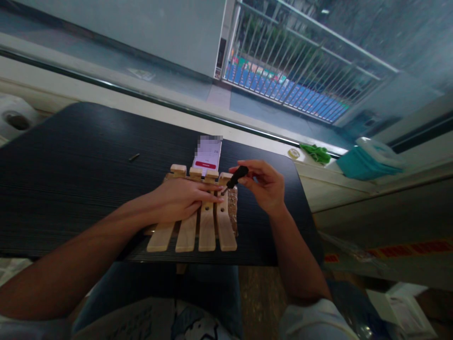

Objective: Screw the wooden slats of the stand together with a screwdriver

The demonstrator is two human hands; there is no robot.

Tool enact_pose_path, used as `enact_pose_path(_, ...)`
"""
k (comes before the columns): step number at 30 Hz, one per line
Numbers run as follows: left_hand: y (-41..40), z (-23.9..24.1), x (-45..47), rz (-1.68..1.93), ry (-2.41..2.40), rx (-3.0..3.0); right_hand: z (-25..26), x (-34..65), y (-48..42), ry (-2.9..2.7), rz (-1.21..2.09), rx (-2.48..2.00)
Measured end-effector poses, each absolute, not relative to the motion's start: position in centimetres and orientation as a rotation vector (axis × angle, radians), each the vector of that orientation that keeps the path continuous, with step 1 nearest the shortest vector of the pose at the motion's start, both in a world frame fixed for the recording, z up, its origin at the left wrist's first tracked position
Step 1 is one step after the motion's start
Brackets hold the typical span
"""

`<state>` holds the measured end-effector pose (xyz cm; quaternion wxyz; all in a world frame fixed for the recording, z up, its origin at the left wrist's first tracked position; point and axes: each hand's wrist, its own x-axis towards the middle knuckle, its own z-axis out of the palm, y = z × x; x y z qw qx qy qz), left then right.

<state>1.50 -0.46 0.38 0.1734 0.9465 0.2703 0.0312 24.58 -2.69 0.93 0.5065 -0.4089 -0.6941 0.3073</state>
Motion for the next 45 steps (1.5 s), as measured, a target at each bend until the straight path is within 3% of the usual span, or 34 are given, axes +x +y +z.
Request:
enact_pose_path(19,-0.6,0.9,1.6,0.047,0.768,2.654,0.4,24.2,-2.4,-1.679,0.541,-0.969)
enact_pose_path(30,-0.5,0.7,1.5,0.072,0.758,2.659,1.0,25.5,-2.5,-1.839,0.745,-0.935)
enact_pose_path(45,-0.4,0.7,1.5,0.096,0.761,2.678,0.6,24.7,-2.4,-1.686,0.623,-0.964)
